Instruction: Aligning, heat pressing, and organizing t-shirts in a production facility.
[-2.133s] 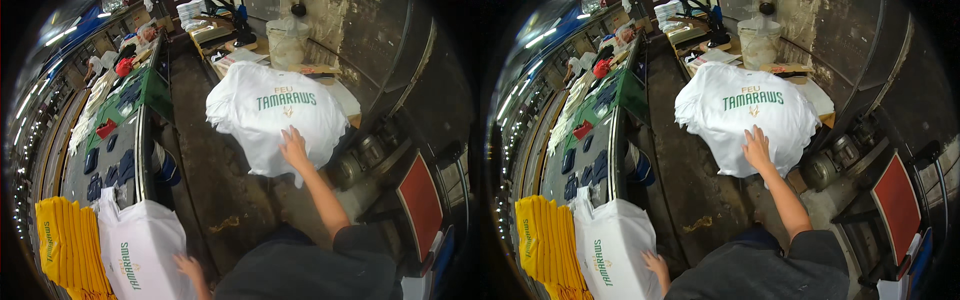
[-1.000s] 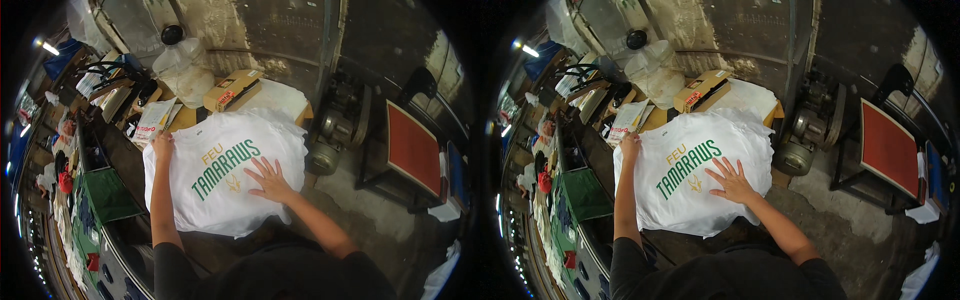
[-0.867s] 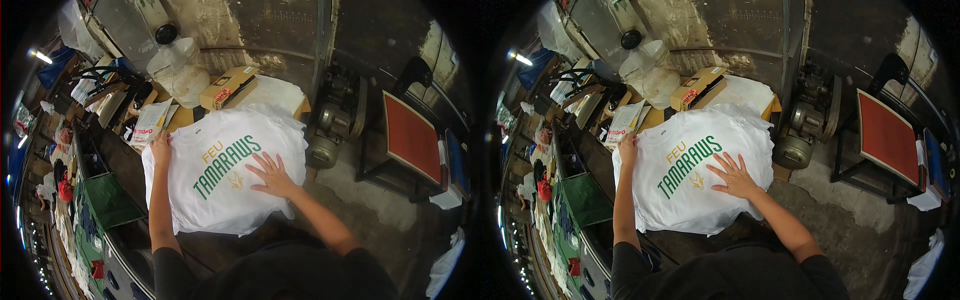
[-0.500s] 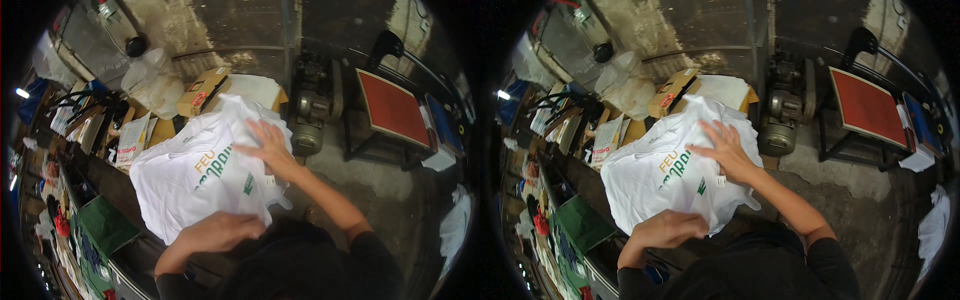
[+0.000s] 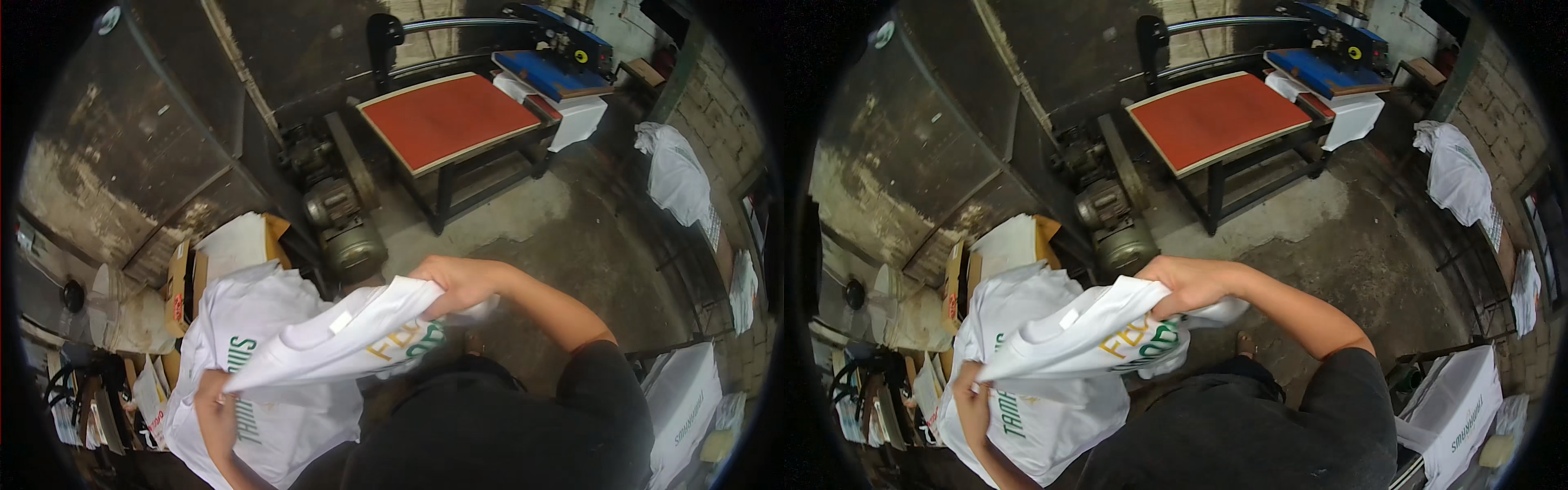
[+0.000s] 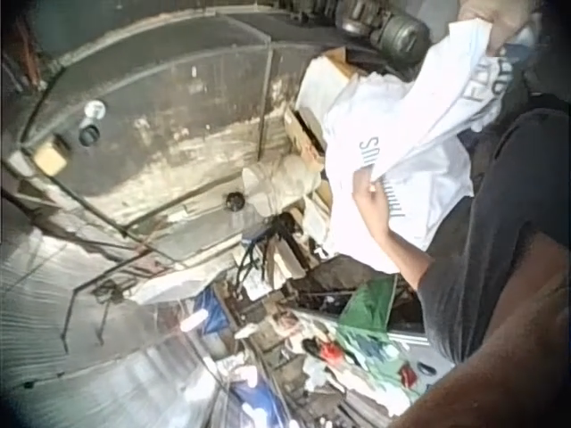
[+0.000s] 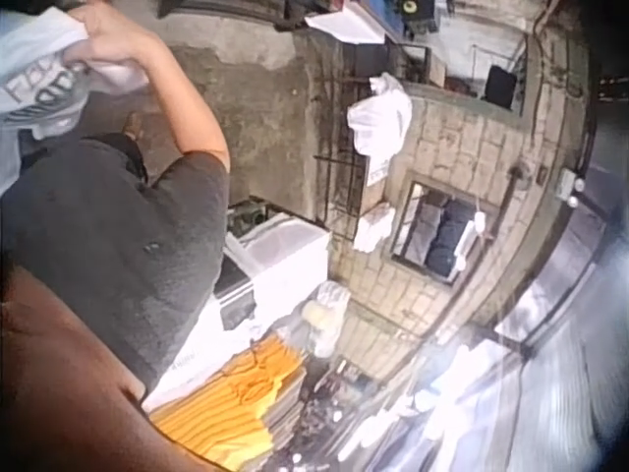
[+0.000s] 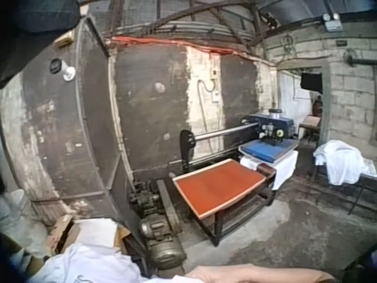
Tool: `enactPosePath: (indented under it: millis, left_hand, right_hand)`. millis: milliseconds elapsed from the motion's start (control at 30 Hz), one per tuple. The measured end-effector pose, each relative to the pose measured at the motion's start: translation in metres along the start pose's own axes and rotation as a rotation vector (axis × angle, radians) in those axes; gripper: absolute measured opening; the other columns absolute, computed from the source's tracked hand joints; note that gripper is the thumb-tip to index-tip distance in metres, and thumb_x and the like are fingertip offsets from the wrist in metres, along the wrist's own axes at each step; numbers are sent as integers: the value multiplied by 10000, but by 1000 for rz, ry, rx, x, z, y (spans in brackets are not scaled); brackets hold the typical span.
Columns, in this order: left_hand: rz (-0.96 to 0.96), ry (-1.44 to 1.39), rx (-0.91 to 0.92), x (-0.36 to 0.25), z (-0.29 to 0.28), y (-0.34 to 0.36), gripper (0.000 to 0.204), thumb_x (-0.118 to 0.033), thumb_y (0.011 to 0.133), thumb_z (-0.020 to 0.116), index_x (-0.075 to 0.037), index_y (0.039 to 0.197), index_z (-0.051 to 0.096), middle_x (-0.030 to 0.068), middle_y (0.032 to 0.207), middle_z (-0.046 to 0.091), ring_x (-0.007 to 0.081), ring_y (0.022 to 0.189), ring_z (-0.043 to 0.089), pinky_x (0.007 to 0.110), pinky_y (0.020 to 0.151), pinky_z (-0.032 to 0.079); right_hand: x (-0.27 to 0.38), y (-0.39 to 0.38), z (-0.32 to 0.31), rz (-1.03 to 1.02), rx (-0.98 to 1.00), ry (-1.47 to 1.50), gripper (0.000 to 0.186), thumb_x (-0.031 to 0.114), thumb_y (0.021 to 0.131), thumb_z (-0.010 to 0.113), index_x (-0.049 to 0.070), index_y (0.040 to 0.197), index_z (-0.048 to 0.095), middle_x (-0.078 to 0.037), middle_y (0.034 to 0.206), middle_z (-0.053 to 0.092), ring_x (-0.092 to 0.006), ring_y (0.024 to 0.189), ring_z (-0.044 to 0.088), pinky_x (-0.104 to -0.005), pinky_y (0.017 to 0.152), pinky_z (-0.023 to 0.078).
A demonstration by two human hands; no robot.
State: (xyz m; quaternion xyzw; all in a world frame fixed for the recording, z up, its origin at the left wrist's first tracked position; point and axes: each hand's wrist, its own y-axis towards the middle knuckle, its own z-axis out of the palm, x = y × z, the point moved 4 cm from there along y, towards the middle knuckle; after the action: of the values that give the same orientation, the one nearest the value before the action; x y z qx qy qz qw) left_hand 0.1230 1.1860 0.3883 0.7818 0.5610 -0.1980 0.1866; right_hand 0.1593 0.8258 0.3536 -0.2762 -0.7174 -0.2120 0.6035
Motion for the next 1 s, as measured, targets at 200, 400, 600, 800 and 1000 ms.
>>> enactPosePath:
  millis: [200,400,600,800,1000]
  left_hand:
    - [200,-392,-479,-93,17,84,70,-27,824,500,29,791,526,19,701,484,107,667,442,216,652,354]
    - [368,-155,-198,-179,78,166,56,-2,778,502,38,780,541,90,657,518,130,593,462,240,557,364]
    - [432,-98,-65,-229,142,232,111,4,763,476,45,837,548,137,675,530,174,604,502,274,581,401]
    - [299,-120,29,-222,175,295,176,-87,746,602,41,861,567,110,727,581,149,676,530,271,649,429]
    - [63,6,441,-197,207,347,244,-103,616,758,36,759,618,31,693,580,109,638,511,247,599,411]
  right_hand:
    - [-33,-131,-54,351,109,-139,520,168,650,688,-9,1117,545,-128,1019,623,-185,905,581,-283,776,445]
    - [-77,-271,-136,555,-364,-504,233,160,596,724,25,767,640,-114,678,637,-224,609,604,-331,581,458]
    - [-90,-371,-217,365,-870,-695,221,136,570,727,18,695,589,-118,725,623,-284,661,578,-352,630,458]
    - [-83,-394,-280,466,-1118,-849,221,99,634,679,-9,778,550,-167,734,558,-302,689,546,-353,645,427]
    - [-78,-380,-359,260,-1489,-881,171,-3,671,613,14,807,512,-113,750,522,-251,741,511,-322,650,400]
